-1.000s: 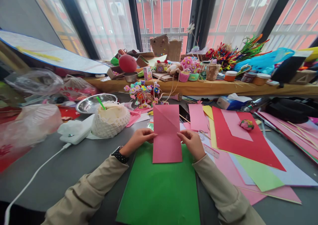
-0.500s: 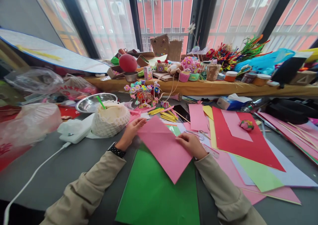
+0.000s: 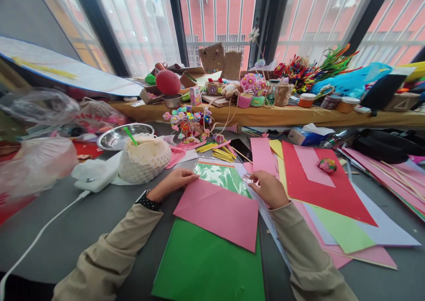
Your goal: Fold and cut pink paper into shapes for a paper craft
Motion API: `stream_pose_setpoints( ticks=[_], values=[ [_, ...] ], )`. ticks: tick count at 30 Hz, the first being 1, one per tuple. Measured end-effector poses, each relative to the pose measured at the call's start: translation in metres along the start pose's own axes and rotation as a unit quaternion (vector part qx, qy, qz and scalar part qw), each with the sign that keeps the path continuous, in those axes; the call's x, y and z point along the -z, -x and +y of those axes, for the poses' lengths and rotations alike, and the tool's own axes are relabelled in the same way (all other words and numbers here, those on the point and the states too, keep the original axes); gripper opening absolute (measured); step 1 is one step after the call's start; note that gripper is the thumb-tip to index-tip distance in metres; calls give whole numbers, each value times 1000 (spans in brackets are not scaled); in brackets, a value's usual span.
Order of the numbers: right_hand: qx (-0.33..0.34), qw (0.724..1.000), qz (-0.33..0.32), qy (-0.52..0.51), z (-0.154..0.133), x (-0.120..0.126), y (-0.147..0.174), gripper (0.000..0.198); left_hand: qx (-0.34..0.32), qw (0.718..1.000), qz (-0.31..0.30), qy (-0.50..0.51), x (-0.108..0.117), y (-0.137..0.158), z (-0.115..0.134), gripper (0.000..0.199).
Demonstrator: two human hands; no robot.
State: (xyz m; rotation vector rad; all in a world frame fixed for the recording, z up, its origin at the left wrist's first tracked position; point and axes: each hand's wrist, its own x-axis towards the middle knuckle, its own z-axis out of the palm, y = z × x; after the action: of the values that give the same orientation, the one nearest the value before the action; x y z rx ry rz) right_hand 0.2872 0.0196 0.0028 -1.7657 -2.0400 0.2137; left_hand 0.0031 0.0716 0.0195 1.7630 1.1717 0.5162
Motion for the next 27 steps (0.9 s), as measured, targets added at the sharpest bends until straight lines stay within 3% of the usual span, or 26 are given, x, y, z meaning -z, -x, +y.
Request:
stream_pose_setpoints(
  ticks=[6, 18, 20, 25, 27],
  values=[
    [21, 996, -6, 92, 2, -4, 0, 18, 8, 1000, 28, 4, -3, 1, 3, 36],
    [52, 962, 23, 267, -16, -13, 1, 18, 17, 999, 11, 47, -11, 1, 0, 37],
    [47, 963, 30, 265, -15, -14, 1, 21, 22, 998, -20, 59, -8, 2, 1, 36],
    [25, 978, 57, 201, -11, -13, 0, 19, 11, 984, -161, 80, 4, 2, 3, 41],
    [23, 985, 82, 147, -10, -13, -1, 20, 9, 981, -175, 77, 6, 1, 1, 40]
  ],
)
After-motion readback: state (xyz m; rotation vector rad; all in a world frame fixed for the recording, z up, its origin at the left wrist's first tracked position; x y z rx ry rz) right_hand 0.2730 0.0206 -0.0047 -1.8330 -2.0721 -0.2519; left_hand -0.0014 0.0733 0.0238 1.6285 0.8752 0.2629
